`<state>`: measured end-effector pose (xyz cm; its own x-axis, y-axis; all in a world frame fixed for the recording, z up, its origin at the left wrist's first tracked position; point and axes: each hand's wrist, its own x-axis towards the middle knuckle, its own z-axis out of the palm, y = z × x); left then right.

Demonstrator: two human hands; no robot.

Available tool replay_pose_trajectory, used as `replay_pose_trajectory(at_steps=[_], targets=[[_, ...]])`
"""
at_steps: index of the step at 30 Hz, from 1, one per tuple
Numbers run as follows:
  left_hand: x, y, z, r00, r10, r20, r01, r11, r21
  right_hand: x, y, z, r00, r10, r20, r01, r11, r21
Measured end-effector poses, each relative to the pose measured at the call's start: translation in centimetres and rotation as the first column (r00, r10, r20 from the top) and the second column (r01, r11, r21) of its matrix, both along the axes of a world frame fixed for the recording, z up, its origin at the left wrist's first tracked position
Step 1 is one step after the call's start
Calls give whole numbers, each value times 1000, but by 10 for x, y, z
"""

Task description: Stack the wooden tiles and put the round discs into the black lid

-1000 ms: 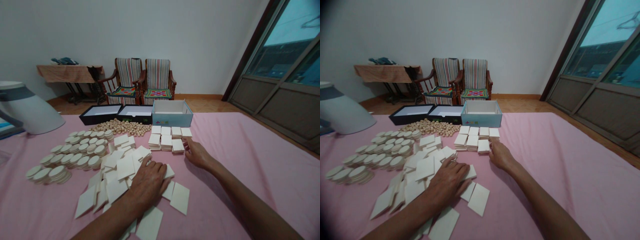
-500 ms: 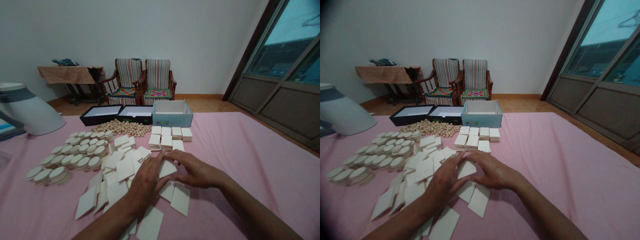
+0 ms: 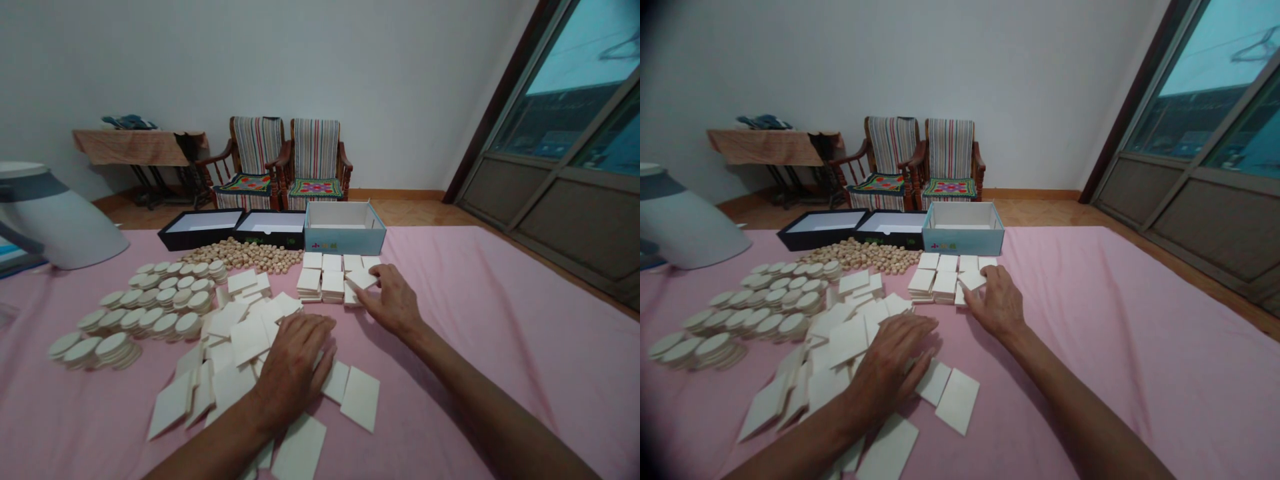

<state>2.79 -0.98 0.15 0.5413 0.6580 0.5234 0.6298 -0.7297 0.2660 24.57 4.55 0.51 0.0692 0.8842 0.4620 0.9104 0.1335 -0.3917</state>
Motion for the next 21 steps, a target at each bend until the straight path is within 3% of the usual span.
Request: replay_pose_trajectory(at_steps=[4,11,13,15,17,19,21], targets=[[1,0,1,1000,-10,5,10,1000,-11,-9,-4,-2,998,6,57,-5,1000,-30],[1,2,1,1000,-16,5,16,1000,-15,7,-9,15,982,159,-104,-165,985,-55],[1,2,0,1000,-27,-4,27,1000,-4,11,-12,19,951,282,-125,-302,930,-207],[1,2,-1,999,-36,-19,36,999,6,12,-15,20,897,413,-157,-441,813,-380],[2,2,-2,999,-41,-36,41,999,8,10,-19,17,844,506,-179,-527,716,-458],[2,2,-3,998,-41,-47,41,999,5,6,-20,13,818,553,-159,-560,699,-445],[2,2,-3,998,-44,-52,45,999,3,2,-20,9,826,551,-119,-545,725,-422]])
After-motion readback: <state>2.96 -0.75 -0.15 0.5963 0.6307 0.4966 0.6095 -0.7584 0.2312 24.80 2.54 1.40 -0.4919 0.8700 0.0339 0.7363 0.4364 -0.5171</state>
